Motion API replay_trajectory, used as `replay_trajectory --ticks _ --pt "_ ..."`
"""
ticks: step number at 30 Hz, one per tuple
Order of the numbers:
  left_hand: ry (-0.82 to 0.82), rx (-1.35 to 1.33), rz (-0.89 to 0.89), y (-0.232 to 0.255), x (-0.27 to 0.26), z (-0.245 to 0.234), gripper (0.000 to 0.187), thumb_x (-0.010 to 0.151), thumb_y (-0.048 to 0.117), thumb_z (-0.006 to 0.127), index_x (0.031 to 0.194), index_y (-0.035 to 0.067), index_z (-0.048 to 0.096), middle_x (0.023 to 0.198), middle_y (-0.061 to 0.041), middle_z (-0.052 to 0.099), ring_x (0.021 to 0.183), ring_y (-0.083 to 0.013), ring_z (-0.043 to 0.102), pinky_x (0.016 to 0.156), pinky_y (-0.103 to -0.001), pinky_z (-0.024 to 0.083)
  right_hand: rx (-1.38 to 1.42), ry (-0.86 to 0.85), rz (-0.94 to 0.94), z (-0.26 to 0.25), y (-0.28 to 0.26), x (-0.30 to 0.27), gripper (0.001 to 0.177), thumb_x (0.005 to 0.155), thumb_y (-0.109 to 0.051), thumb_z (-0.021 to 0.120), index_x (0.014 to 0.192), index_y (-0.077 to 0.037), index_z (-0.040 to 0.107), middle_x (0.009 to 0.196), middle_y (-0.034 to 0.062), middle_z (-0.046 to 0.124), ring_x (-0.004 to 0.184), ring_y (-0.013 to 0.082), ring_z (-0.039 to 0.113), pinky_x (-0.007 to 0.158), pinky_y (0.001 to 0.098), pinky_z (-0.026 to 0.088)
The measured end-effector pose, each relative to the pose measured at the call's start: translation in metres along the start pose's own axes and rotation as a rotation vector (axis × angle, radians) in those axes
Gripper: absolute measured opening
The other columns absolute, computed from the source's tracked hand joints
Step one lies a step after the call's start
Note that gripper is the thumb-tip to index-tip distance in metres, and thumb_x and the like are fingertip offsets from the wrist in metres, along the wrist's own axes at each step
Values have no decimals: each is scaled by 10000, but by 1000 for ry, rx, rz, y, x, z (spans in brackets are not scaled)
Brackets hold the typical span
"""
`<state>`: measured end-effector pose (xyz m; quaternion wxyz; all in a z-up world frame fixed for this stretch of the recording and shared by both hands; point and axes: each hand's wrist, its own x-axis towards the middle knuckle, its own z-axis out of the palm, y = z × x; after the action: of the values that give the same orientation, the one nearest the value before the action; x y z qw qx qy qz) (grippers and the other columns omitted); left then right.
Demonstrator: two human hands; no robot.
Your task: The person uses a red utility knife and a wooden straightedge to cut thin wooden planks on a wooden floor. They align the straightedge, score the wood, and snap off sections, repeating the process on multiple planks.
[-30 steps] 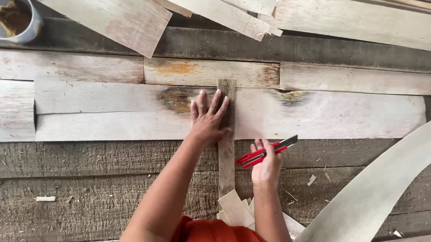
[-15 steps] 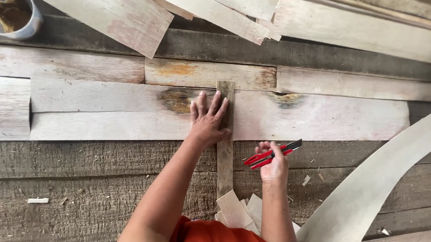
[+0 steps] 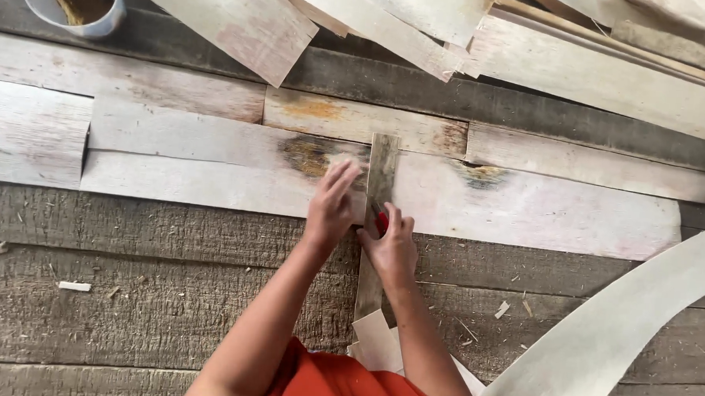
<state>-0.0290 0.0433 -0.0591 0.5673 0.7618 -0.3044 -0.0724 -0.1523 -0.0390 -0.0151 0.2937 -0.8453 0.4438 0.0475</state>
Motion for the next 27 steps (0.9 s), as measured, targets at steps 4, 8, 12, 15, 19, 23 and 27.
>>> replay_trajectory --ticks 4,8,12,15,19,23,27 --pt "193 -270 -477 40 -54 -39 323 993 34 547 1279 151 642 1248 -77 613 1144 -253 649 970 -378 565 82 -4 69 -5 0 -4 731 763 -386 791 1401 -252 461 1171 185 619 1043 482 685 864 591 567" --pt "361 -681 -904 51 -65 -72 438 1002 31 509 1422 25 383 1229 -152 575 902 -240 689 802 -379 620 186 280 -84 -33 13 -19 313 872 -89 696 1177 -33 650 795 166 687 635 327 687 642 448 595" --pt "582 -877 -954 30 -64 -90 476 999 67 543 1434 22 356 1260 -188 598 834 -259 717 789 -459 650 42 353 234 -63 79 -13 366 803 -206 722 1155 -109 696 875 143 733 824 359 725 759 502 549" --pt "717 -944 -999 16 -61 -94 519 994 72 578 1445 32 324 1291 -198 575 902 -287 715 857 -545 643 -161 555 144 -70 122 -4 428 837 -145 753 1253 -89 671 1018 125 668 873 313 694 795 444 572" --pt "754 -995 -1016 27 -62 -94 527 978 75 597 1435 17 341 1282 -175 578 931 -268 691 910 -552 618 -135 613 -79 -46 56 -6 431 750 -146 828 1163 -86 719 906 118 717 833 334 728 756 466 593" --pt "777 -1067 -1002 31 -55 -95 492 948 66 629 1383 31 404 1175 -119 584 901 -212 660 932 -498 616 31 113 -185 -45 1 -2 660 850 -91 680 1480 -197 512 1547 132 444 1255 463 563 986 593 528" --pt "804 -1163 -1038 14 -57 -92 462 933 49 635 1346 46 429 1144 -110 573 915 -220 639 952 -522 604 -115 -35 -62 -41 -1 5 768 849 -129 646 1570 -234 402 1622 47 367 1274 422 571 1009 584 527"
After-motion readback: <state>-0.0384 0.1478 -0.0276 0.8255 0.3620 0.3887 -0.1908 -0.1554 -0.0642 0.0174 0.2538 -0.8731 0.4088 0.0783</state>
